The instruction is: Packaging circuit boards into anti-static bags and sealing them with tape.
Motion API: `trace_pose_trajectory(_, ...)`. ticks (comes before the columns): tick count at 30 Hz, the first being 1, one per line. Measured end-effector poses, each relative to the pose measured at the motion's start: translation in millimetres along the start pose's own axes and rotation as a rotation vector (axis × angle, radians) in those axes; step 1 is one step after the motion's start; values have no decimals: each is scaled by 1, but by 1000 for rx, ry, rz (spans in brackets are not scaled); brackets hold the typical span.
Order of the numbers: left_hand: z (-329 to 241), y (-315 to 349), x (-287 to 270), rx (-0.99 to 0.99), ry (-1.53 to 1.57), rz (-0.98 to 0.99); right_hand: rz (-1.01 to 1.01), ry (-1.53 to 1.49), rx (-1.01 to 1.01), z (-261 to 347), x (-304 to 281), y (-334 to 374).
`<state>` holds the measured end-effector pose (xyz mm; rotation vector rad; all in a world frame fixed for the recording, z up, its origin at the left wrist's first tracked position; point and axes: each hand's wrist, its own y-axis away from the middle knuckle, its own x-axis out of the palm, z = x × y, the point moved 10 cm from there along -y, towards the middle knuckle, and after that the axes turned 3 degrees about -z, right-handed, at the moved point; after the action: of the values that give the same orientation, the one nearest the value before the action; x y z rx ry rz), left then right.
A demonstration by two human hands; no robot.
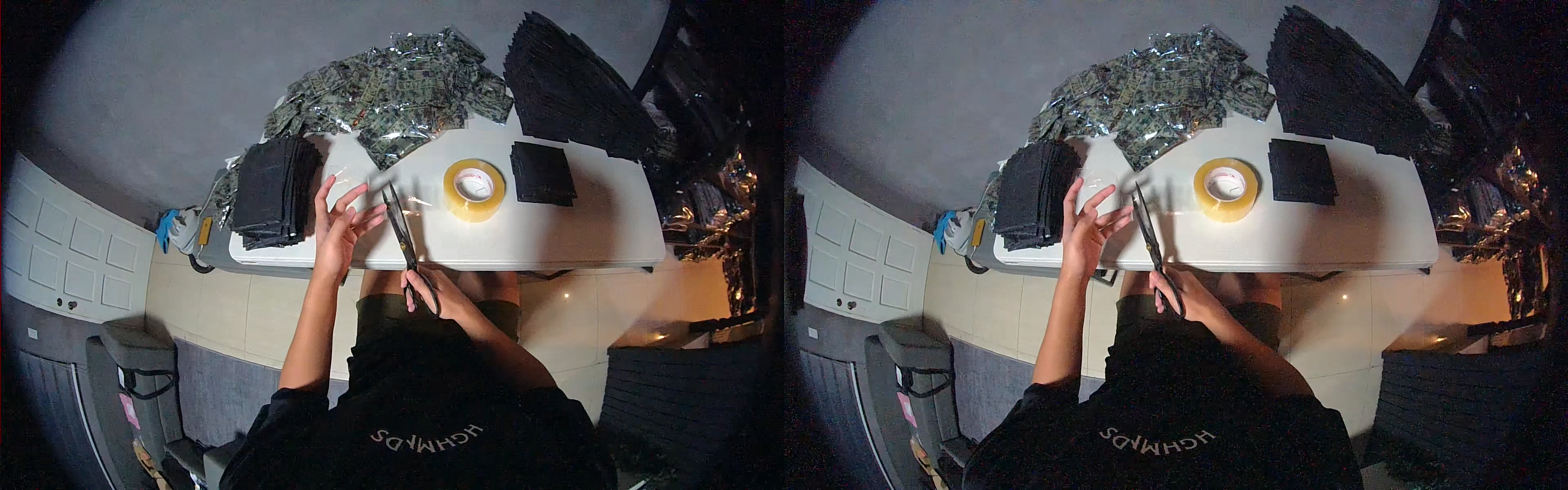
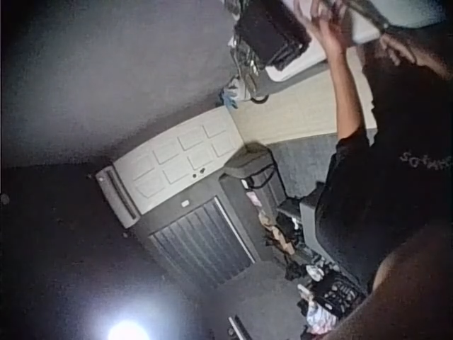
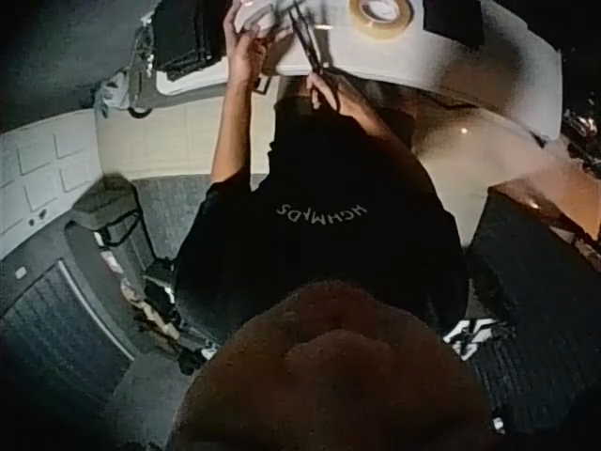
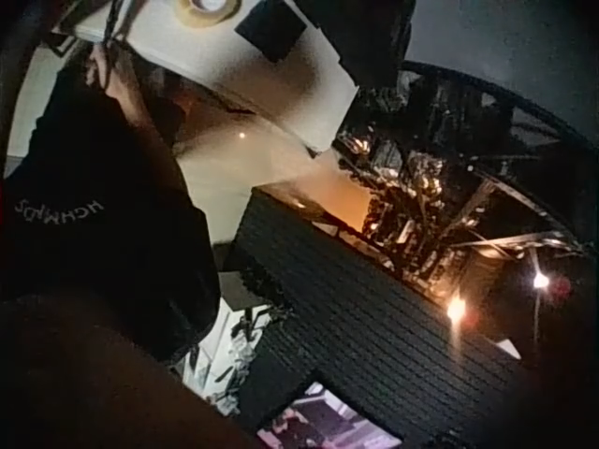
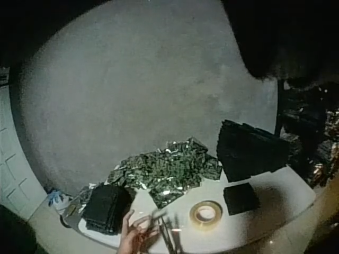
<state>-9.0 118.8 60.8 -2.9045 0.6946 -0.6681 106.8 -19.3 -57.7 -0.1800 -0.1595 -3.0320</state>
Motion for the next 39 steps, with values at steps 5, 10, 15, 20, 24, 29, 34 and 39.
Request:
trace_pose_trajectory(5, -2, 2, -6, -1, -11, -11, 2, 19, 2, 0, 2, -3)
trace_pose_trajectory(10, 2, 1, -7, -20, -13, -23, -17, 52, 22, 2, 0, -2)
trace_pose_trajectory(15, 2, 2, -8, -23, -31, -31, -32, 17, 42, 0, 0, -1)
trace_pose_trajectory(20, 0, 6, -10, -27, -37, -56, -75, 2, 110, -5, 0, 0)
trace_pose_trajectory(24, -10, 14, -13, -10, -58, -73, -53, 59, 112, -3, 6, -2)
trace_pose_trajectory(29, -37, 16, -19, 93, -38, -80, 9, 140, 69, 18, 9, -10)
trace_pose_trajectory(34, -61, 16, -16, 164, -10, -32, -217, 719, -327, 93, -54, -14)
trace_pose_trajectory(39, -54, 14, 6, 161, 6, 28, -334, 911, -316, 168, -123, -10)
